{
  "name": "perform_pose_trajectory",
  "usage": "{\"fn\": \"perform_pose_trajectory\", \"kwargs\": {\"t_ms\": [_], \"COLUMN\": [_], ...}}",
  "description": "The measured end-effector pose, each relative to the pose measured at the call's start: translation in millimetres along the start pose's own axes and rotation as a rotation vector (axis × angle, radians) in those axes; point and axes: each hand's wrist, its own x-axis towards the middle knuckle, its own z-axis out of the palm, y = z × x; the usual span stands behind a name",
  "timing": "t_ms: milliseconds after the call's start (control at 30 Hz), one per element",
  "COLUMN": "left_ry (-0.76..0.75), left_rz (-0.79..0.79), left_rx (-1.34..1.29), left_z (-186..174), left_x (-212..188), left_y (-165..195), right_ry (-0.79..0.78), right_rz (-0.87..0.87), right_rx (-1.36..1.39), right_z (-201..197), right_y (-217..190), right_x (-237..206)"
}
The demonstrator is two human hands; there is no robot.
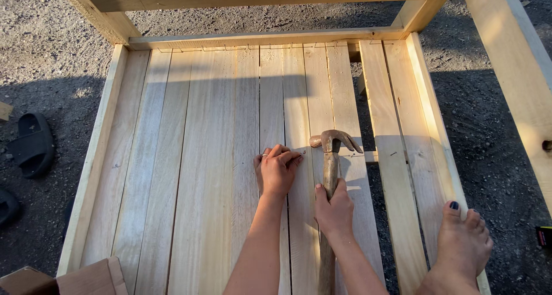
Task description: The person sits on an unfinished wooden frame and hammers nails into its wooden slats, taking nails one at a time from a small cardboard box and driving them along the slats to fasten them to the frame.
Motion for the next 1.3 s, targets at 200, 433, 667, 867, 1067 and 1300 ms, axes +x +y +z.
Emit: {"fn": "perform_pose_trajectory", "kwargs": {"t_ms": [200,433,667,867,1067,1300], "left_ry": [-0.017,0.024,0.024,0.018,0.021,0.024], "left_rz": [0.010,0.015,0.009,0.009,0.031,0.029], "left_rx": [0.142,0.106,0.116,0.105,-0.071,-0.065], "left_z": [-5,-5,-7,-8,-6,-11], "left_x": [0,5,4,8,9,16], "left_y": [3,2,4,7,4,9], "right_ry": [-0.290,-0.355,-0.215,-0.135,-0.157,-0.210], "right_rz": [0.061,0.029,-0.162,-0.269,-0.141,0.087], "right_rx": [0.342,0.409,0.222,-0.210,-0.114,0.092], "right_z": [8,-5,-29,-12,-14,-5], "right_y": [-3,-13,-28,-35,-33,-34], "right_x": [24,20,-14,-7,-13,-12]}}
